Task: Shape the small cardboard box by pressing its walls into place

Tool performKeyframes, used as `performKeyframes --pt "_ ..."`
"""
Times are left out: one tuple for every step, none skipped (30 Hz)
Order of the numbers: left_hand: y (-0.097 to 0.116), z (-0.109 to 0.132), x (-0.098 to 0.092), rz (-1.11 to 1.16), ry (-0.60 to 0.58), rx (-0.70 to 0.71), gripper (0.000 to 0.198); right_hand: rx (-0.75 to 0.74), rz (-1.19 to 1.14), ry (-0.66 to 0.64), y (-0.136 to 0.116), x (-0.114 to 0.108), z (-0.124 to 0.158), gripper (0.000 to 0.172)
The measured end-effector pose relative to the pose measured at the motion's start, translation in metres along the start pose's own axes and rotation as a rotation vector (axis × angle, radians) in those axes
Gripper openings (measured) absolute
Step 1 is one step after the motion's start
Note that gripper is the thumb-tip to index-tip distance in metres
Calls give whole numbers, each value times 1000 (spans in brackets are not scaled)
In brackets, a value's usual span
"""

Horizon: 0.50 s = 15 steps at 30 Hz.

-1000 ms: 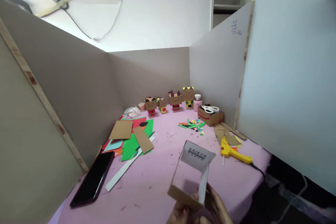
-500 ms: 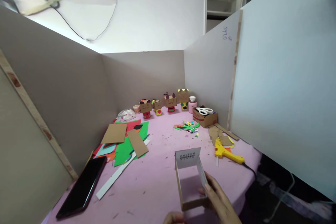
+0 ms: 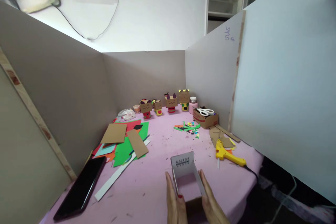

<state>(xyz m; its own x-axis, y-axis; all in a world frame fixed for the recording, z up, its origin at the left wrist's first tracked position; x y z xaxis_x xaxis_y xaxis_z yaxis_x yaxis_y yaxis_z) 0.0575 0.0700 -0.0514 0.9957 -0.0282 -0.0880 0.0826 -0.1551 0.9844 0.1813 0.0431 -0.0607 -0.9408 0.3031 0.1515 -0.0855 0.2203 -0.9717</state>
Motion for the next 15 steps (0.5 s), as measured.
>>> performKeyframes --pt "3 0 1 4 -21 -3 88 -23 12 3 4 3 0 93" --pt "5 0 2 15 -35 -4 86 -39 23 9 8 6 0 93" --pt "6 0 2 29 -39 -1 84 -48 31 12 10 7 0 93" --pt "7 0 3 41 -36 6 82 -53 38 12 12 8 0 92" --pt "8 0 3 49 -28 11 81 -54 43 8 13 8 0 91" --pt "8 0 3 52 -17 13 79 -51 46 4 12 8 0 90" --pt "8 0 4 54 -5 12 79 -48 48 0 11 7 0 90" --pt "8 0 4 58 6 11 79 -44 48 1 10 6 1 90" --pt "9 -1 4 67 12 8 80 -38 45 3 8 6 1 89" --pt "8 -1 3 79 14 3 80 -32 38 5 7 5 2 88" --pt "8 -2 2 89 12 -5 81 -25 27 4 5 5 2 87" --pt "8 -4 0 99 0 -12 82 -17 8 -1 4 5 2 86" --pt "8 -6 -2 110 -22 -30 84 -6 -17 -7 4 4 2 85" --pt "7 -8 -4 124 -60 -65 87 8 -48 -11 3 3 1 84" --pt "6 -11 -5 140 -106 -112 91 25 -77 -10 4 2 -1 83"
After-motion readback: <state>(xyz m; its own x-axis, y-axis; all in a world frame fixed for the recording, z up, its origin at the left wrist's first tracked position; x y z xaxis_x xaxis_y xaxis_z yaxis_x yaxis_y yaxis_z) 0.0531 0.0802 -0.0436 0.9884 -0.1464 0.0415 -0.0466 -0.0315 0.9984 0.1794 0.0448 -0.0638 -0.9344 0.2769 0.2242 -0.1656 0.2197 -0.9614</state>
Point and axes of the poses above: each hand's wrist, its own z-axis away from the middle knuckle, its own x-axis out of the palm, y = z × x, the point moved 5 cm from there along -z, towards the middle knuckle, and after that the axes turned 8 degrees about -z, right-handed, at the moved point
